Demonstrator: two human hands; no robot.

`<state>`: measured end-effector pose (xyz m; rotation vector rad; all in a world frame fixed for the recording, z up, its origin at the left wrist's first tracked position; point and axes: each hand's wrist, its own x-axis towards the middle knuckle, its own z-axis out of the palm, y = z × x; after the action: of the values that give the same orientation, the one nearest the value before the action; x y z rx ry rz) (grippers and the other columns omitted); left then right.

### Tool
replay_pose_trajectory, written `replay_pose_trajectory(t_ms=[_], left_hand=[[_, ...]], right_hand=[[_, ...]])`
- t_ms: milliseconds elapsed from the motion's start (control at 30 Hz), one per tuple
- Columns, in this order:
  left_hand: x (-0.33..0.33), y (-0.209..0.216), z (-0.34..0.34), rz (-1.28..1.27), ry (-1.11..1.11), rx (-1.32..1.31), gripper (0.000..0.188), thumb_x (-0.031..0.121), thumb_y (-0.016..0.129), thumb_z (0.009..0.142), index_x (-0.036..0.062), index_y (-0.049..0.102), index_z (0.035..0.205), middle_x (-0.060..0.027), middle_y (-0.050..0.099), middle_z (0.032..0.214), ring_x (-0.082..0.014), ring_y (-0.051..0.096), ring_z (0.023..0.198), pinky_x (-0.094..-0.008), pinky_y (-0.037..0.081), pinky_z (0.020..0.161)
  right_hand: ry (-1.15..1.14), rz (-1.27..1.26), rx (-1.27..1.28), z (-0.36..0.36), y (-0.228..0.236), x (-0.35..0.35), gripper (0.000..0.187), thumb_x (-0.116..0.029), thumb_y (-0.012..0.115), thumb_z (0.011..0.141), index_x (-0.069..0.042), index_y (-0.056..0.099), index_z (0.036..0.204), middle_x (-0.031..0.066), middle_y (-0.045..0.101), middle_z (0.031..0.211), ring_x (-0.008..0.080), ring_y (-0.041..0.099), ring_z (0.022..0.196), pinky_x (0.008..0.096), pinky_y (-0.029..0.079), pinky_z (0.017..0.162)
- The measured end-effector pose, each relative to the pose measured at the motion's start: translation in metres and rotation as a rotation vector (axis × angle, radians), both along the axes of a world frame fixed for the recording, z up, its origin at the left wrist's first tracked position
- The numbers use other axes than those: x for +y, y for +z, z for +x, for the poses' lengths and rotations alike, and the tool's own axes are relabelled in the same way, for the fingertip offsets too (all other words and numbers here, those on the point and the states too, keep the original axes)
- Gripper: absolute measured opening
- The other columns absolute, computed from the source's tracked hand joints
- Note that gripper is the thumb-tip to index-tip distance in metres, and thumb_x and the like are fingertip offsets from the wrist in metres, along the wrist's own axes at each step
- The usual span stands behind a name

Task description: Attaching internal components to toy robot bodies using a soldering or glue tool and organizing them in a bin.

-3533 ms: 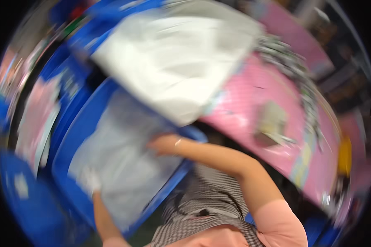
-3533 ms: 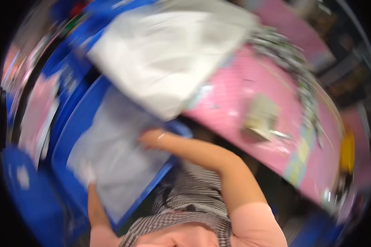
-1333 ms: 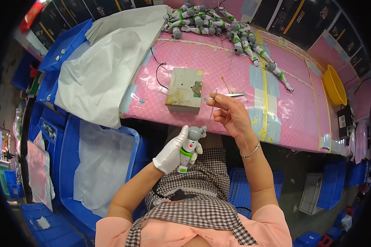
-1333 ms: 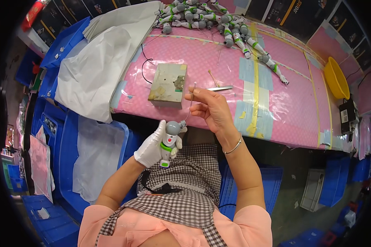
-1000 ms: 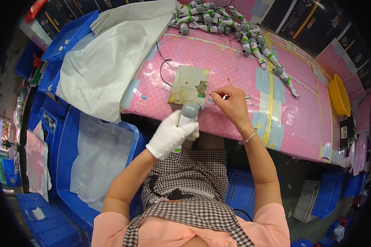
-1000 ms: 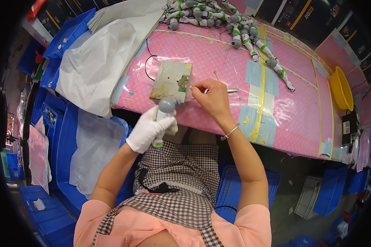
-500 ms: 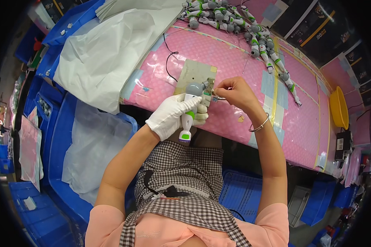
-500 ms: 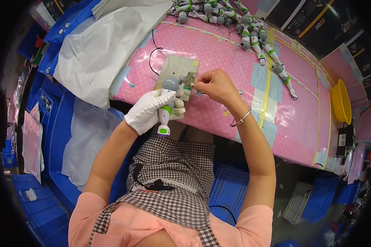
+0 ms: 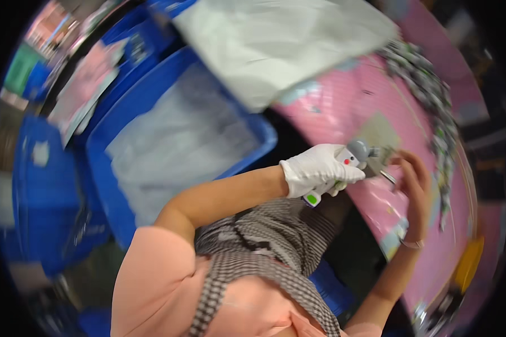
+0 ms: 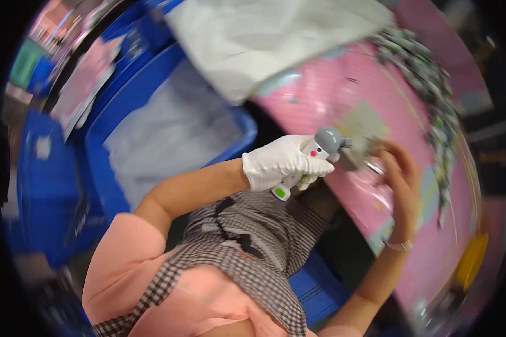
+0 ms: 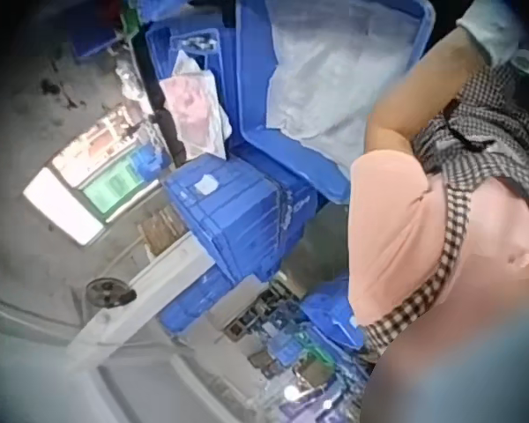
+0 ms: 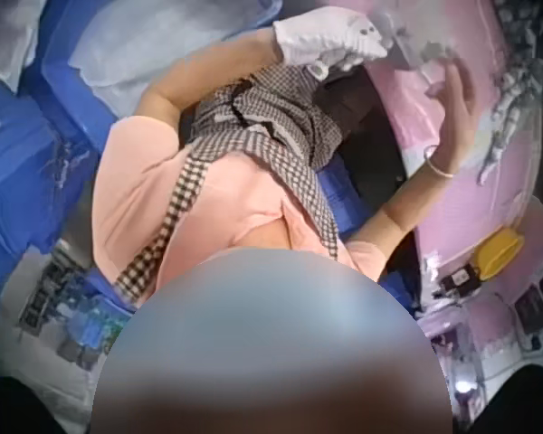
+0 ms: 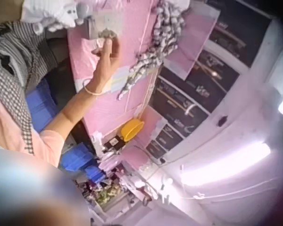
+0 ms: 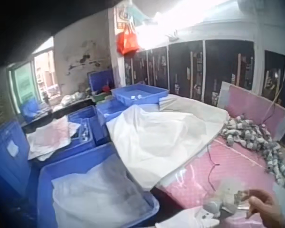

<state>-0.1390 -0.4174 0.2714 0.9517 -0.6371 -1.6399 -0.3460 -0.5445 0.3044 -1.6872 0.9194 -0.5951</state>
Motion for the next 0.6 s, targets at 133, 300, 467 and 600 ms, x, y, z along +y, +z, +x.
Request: replay_pose_trajectory(t_ms=[133, 300, 467, 600], left_hand=[[0.095, 0.007, 0.104, 0.189, 0.695, -0.620, 0.031, 0.026, 0.069, 0.076, 0.0035, 0.054, 0.092, -0.0014, 0.054, 0.066, -0.0096, 0.050, 0.048, -0.0226, 0.040, 0.041], [0.356, -0.074, 0.207, 0.906, 1.116, -1.039, 0.035, 0.029, 0.071, 0.075, 0.0027, 0.056, 0.093, -0.0048, 0.058, 0.082, -0.0127, 0.056, 0.070, -0.0306, 0.046, 0.055], [0.461, -0.144, 0.188, 1.413, 0.664, -0.962, 0.033, 0.027, 0.073, 0.072, 0.0006, 0.063, 0.090, -0.0117, 0.063, 0.084, -0.0198, 0.061, 0.071, -0.0330, 0.048, 0.063], [0.446, -0.166, 0.187, 1.601, 0.507, -1.200, 0.043, 0.031, 0.075, 0.068, -0.0013, 0.062, 0.093, -0.0240, 0.062, 0.096, -0.0368, 0.061, 0.092, -0.0419, 0.048, 0.076]], right_hand=[[-0.232, -0.268, 0.133, -0.051, 0.007, -0.009, 0.042, -0.028, 0.048, 0.093, -0.009, 0.047, 0.130, 0.0074, 0.055, 0.119, 0.0025, 0.046, 0.064, 0.0167, 0.039, 0.054], [-0.256, -0.239, 0.211, -0.151, -0.048, -0.080, 0.036, -0.017, 0.049, 0.091, -0.010, 0.051, 0.126, 0.0028, 0.055, 0.120, 0.0049, 0.051, 0.090, 0.0174, 0.037, 0.067], [-0.449, 0.149, 0.028, -0.126, -0.046, -0.102, 0.031, -0.019, 0.051, 0.091, -0.011, 0.056, 0.120, -0.0005, 0.057, 0.115, 0.0025, 0.047, 0.076, 0.0175, 0.038, 0.066], [-0.384, 0.086, 0.073, -0.109, -0.043, -0.107, 0.030, -0.022, 0.052, 0.091, -0.012, 0.058, 0.119, -0.0019, 0.057, 0.111, 0.0023, 0.045, 0.074, 0.0173, 0.037, 0.067]])
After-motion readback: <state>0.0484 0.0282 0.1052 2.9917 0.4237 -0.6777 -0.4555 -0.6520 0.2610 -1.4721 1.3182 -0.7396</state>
